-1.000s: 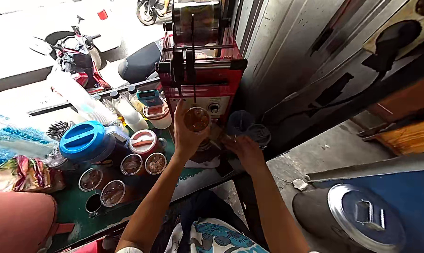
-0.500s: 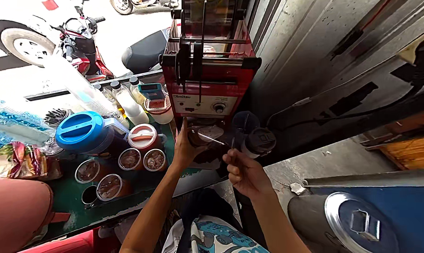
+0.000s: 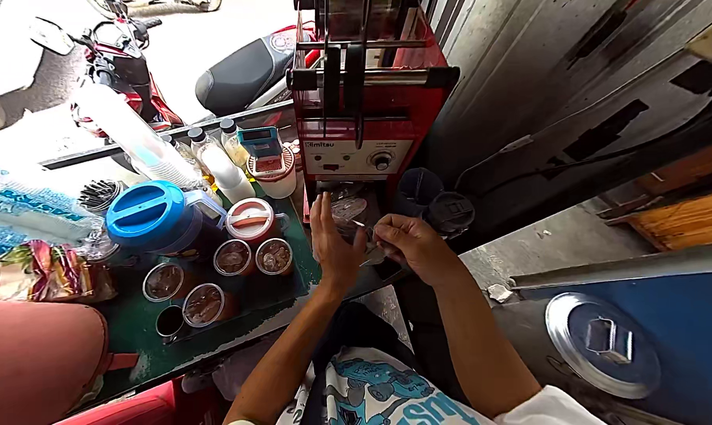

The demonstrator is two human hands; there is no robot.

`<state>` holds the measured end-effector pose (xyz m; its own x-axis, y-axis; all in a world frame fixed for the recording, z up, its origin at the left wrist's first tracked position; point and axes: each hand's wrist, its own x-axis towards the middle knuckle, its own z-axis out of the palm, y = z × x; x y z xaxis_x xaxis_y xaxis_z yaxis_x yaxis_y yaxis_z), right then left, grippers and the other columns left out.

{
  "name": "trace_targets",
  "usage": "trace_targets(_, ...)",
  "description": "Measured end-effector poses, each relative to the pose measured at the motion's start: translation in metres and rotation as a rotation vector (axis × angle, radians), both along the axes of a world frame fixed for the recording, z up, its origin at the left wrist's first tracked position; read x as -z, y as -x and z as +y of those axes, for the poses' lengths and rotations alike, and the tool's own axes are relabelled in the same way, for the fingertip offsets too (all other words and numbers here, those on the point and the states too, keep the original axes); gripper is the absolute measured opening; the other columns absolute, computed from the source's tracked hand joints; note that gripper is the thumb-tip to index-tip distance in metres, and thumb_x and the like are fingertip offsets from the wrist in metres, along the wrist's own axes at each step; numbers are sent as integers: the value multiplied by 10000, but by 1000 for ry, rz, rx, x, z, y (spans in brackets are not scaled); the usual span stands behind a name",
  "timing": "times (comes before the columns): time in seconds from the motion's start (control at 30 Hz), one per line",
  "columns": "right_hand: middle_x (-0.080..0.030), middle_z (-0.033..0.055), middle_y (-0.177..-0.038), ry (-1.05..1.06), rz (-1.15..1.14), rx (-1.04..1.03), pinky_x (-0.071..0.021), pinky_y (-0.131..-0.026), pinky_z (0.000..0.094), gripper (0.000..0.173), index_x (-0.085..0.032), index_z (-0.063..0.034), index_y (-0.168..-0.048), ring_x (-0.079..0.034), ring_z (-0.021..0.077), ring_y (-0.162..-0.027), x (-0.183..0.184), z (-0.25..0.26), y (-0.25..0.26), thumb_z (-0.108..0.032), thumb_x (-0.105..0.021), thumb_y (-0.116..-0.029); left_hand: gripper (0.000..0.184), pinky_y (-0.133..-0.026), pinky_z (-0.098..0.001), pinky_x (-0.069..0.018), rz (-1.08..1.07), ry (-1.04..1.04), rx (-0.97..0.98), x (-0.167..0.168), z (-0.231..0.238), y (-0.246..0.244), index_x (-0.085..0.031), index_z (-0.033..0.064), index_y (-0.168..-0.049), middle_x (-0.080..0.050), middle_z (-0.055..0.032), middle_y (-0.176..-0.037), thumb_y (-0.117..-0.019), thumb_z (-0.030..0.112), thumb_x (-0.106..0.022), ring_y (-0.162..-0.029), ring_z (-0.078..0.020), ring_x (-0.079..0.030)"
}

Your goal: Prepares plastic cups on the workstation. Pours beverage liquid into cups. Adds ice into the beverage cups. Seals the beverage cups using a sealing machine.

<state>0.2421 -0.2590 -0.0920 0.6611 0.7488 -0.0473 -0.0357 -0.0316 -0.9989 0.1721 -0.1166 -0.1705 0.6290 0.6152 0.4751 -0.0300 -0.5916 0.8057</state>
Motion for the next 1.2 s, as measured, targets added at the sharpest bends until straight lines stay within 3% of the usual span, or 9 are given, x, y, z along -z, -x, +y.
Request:
trace_targets(0.07, -564, -34, -715, -3, -86, 42, -368, -511, 155, 214, -666, -108, -922, -446, 15, -553, -4, -1, -4, -181, -517, -1057, 584, -1152, -524, -419, 11, -145, -18, -9, 5, -4, -530, 51, -1453, -485, -186, -1524, -882, -15, -635, -1446, -340, -435)
trace_targets(0.17, -587, -17, -728, 46, -186, 114, -442, -547, 188, 216, -649, -115, -912, -520, 50, -590, 7, -15, -15, -207, -516, -1056, 552, -1133, -573, -412, 187, -306, 136, -21, 22, 22, -633, 114, -1357, -542, -146, -1492, -867, -131, -564, -1432, -349, -459)
trace_targets(0.23, -649, 18, -767, 207, -205, 144, -534, -617, 242, 230, -654, -74, -913, -619, 92, -661, 30, -26, -19, -193, -521, -1059, 636, -1172, -640, -325, 523, -377, 348, -33, 33, 52, -569, 112, -1440, -477, -163, -1558, -844, -109, -609, -1481, -388, -386)
trace_targets(0.33, -696, 44, -849, 461, -34, 85, -566, -639, 268, 253, -667, -22, -1002, -659, 99, -679, 74, -30, -13, -209, -514, -1077, 890, -1183, -746, -104, 987, -410, 621, -64, 40, 64, -281, 77, -1619, -196, -254, -1675, -875, 224, -746, -1552, -476, -134)
trace_targets(0.47, -715, 46, -843, 496, 81, 146, -590, -600, 257, 250, -684, -15, -1030, -680, 102, -636, 101, -20, 5, -212, -538, -1077, 917, -1244, -636, -134, 696, -528, 580, -37, 41, 7, -358, 36, -1583, -271, -198, -1669, -948, 670, -548, -1571, -338, -194)
trace_targets(0.63, -698, 20, -785, 526, 22, 136, -585, -627, 287, 316, -704, -43, -1019, -663, 100, -631, 104, -21, 19, -352, -640, -1022, 1140, -1254, -621, -68, 760, -715, 603, 15, 57, -55, -293, -4, -1600, -194, -179, -1700, -874, 871, -377, -1584, -335, -140)
trace_targets(0.77, -724, 13, -814, 632, -14, 31, -584, -683, 352, 413, -725, -84, -1037, -686, 128, -689, 118, -34, 24, -484, -623, -1004, 1220, -1255, -631, -55, 737, -759, 575, 23, 64, -63, -267, 11, -1613, -180, -173, -1705, -816, 929, -366, -1590, -323, -116)
trace_targets(0.93, -752, 102, -1070, 754, -31, 47, -601, -844, 459, 649, -552, -50, -1447, -735, 223, -870, 131, -44, 24, -528, -593, -1009, 1212, -1274, -570, -81, 717, -765, 554, 31, 61, -70, -264, 17, -1616, -178, -185, -1702, -819, 924, -372, -1588, -323, -122)
trace_targets(1.2, -756, 74, -1047, 726, -179, -271, -596, -862, 401, 573, -644, -64, -1362, -729, 165, -881, 75, -75, -11, -517, -564, -1022, 1223, -1283, -526, -113, 696, -744, 535, 35, 63, -71, -263, 29, -1619, -176, -195, -1700, -800, 925, -418, -1587, -321, -134)
